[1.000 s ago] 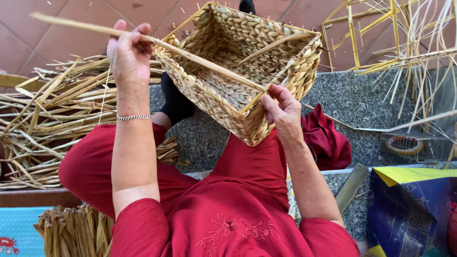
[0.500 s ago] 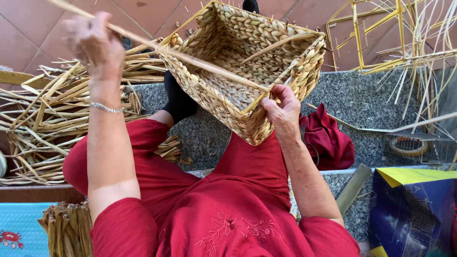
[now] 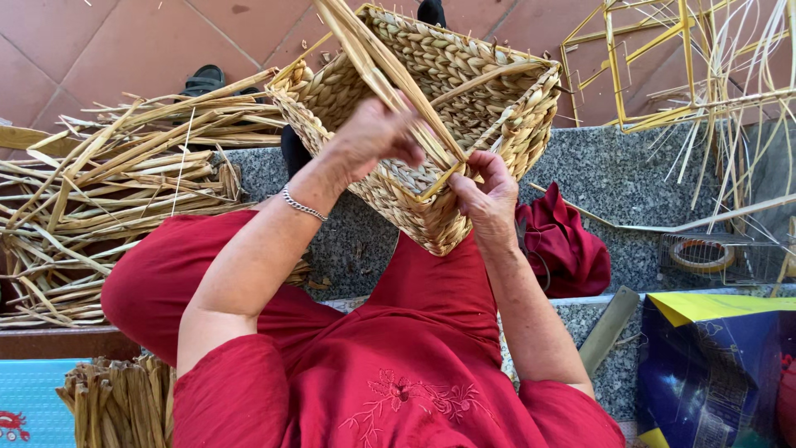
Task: The person weaves a rectangular basket using dried palm leaves. They interlace the leaves by hand, tucking and pulling strands to form the basket's sides and rim.
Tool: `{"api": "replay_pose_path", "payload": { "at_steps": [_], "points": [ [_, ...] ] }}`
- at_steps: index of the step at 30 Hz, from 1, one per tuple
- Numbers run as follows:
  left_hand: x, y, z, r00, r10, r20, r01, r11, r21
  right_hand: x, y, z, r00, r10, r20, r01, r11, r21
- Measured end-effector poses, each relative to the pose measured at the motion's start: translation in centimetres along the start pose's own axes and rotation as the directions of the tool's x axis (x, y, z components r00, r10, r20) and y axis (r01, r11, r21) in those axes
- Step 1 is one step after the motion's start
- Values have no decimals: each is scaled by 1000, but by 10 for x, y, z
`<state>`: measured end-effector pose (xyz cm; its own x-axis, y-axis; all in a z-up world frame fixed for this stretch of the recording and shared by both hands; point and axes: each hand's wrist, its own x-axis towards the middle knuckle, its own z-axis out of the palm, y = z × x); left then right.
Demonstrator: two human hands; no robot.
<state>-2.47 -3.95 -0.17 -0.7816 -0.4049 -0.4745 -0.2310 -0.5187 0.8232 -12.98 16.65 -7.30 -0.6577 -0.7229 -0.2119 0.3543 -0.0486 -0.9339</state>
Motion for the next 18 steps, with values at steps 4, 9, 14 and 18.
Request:
{"api": "replay_pose_path", "payload": {
  "at_steps": [4,9,14,18],
  "points": [
    [0,-10,5,937,162,309,-223,959,175,-2,3,4,1000,-12,-22,12,1000,-15],
    [9,-17,1,962,78,263,-95,994,52,-6,2,6,998,-41,-50,42,999,31],
    [8,-21,-3,931,42,362,-95,987,129,-8,2,5,999,-47,-20,49,996,76],
    [21,-27,-3,945,-64,321,-4,979,205,-10,4,3,997,-82,2,81,992,93]
  ]
}}
